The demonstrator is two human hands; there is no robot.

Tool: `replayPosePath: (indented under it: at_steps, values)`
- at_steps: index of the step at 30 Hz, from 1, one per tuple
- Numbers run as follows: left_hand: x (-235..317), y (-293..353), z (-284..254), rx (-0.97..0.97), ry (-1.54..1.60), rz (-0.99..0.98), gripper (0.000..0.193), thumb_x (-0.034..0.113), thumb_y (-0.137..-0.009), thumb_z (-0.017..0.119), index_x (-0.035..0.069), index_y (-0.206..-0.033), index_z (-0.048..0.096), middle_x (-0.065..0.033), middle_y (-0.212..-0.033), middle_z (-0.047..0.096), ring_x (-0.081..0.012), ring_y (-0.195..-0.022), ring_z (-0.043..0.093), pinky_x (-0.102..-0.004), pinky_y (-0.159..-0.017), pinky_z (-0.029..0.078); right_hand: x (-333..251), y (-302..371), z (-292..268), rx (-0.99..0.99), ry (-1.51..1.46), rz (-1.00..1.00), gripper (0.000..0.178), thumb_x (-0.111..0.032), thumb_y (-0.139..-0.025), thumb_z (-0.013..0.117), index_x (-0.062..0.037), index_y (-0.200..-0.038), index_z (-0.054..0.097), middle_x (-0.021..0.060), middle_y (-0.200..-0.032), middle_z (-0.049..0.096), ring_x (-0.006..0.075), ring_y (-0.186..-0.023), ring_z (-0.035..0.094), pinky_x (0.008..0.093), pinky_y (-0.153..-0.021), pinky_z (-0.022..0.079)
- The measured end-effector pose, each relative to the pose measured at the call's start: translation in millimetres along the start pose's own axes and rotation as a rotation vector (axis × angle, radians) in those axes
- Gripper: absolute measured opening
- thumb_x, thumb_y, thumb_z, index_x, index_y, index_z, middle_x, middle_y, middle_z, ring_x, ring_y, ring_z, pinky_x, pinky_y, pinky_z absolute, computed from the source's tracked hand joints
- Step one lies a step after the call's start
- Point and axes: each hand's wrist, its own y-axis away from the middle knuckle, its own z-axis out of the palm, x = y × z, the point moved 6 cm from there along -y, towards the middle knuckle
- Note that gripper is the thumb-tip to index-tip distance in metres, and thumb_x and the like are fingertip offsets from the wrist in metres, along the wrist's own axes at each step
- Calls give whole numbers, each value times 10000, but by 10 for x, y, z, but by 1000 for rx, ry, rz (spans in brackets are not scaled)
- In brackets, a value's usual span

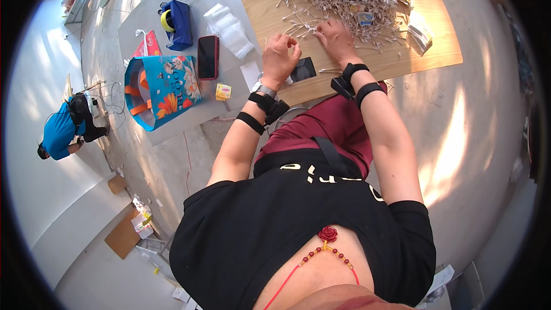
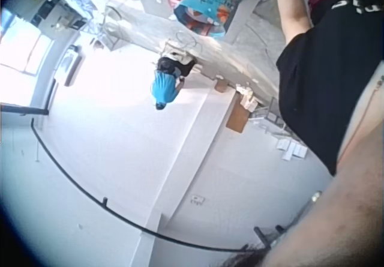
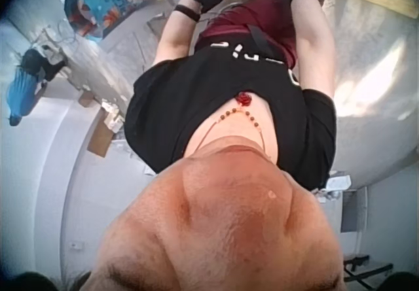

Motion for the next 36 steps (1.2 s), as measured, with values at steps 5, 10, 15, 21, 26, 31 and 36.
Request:
replayPosePath:
  at_steps: [5,10,15,21,26,31,36]
  values:
    - [196,102,168,-93,-46,149,99,155,-843,737,64,-861,703,-122,-889,660,-333,-863,657,-449,-776,529,215,-166,-134,179,-121,120,136,-220,-899,766,-119,-981,726,86,-990,680,313,-989,661,452,-871,505]
    - [315,172,567,-215,-185,236,94,180,-845,723,87,-838,706,-120,-901,652,-328,-929,648,-456,-838,501,271,-25,-227,138,-161,138,109,-199,-904,759,-119,-973,728,68,-958,682,301,-962,666,439,-866,509]
    - [354,66,588,-155,-174,175,86,174,-847,732,93,-870,720,-117,-930,672,-333,-960,660,-456,-853,528,135,102,-203,62,-111,81,102,-181,-885,776,-131,-964,736,43,-959,682,287,-961,668,435,-862,508]
    - [-174,-324,315,-2,-307,69,183,183,-812,752,78,-956,714,-125,-984,662,-333,-979,658,-462,-837,533,-27,135,-139,45,-111,59,104,-186,-877,790,-141,-956,740,37,-967,680,283,-965,668,436,-860,507]
    - [-339,-441,327,-67,-377,60,120,212,-860,718,92,-865,710,-125,-925,701,-345,-934,695,-481,-819,564,-30,161,-130,55,-138,81,102,-184,-879,788,-137,-957,743,43,-967,679,285,-976,667,438,-860,505]
    - [-399,-442,247,-123,-360,9,144,229,-859,702,85,-861,714,-136,-920,711,-346,-931,703,-480,-821,565,93,278,-273,87,-149,124,88,-165,-888,774,-124,-958,742,54,-951,675,295,-964,661,446,-864,501]
    - [-367,-331,79,-125,-212,-96,166,221,-859,704,57,-881,723,-141,-881,746,-337,-855,735,-449,-790,581,224,476,-353,90,-120,110,82,-159,-896,759,-115,-962,742,65,-945,672,310,-947,652,441,-872,498]
